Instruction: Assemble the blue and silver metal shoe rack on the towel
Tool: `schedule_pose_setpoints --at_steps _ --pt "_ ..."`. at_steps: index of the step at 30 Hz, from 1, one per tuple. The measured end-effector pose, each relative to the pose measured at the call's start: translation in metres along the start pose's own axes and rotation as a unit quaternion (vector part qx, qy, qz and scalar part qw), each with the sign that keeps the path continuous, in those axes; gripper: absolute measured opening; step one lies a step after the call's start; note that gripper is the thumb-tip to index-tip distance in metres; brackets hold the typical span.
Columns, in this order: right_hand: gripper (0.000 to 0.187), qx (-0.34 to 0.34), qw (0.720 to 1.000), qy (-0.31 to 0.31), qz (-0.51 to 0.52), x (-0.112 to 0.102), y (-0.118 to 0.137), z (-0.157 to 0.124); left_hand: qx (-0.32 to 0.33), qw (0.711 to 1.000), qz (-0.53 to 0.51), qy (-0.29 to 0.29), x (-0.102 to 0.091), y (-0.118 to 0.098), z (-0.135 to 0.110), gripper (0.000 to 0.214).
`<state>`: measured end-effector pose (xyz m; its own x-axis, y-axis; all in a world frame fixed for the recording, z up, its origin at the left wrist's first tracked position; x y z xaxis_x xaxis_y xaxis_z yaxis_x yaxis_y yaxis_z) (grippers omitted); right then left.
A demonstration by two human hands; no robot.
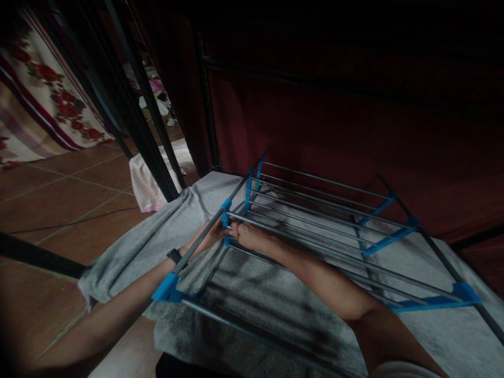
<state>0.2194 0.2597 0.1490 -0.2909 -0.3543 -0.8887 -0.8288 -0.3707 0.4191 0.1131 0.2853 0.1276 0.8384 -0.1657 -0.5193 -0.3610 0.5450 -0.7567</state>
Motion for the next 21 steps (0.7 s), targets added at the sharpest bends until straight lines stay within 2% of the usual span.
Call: schedule_pose_setpoints --at_steps 3,7,17,21 --pt "0.026 -0.009 1.000 0.001 0.025 0.000 -0.001 0.003 -0.008 1.000 -0.021 -0.003 0.000 -0.001 -0.001 0.023" --pt "0.025 -0.015 0.999 -0.004 0.040 -0.001 -0.003 0.006 -0.006 0.999 -0.035 -0.001 -0.001 -0.006 0.000 0.029" --pt "0.028 -0.011 1.000 -0.014 0.012 0.000 -0.002 0.004 0.000 1.000 -0.028 -0.001 0.001 -0.007 -0.001 0.032" --pt "0.027 -0.004 1.000 -0.007 0.004 0.000 -0.002 0.005 -0.005 1.000 -0.013 0.008 0.002 -0.010 -0.002 0.025"
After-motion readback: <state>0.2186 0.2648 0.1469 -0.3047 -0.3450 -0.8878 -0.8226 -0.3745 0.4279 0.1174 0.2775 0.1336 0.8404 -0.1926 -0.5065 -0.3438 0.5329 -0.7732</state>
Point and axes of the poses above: each hand's wrist, its own z-axis towards the middle knuckle, its own x-axis out of the palm, y = z × x, the point moved 10 cm from there along z, towards the middle knuckle, and after that the axes turned 8 degrees about x, right-handed, at the moved point
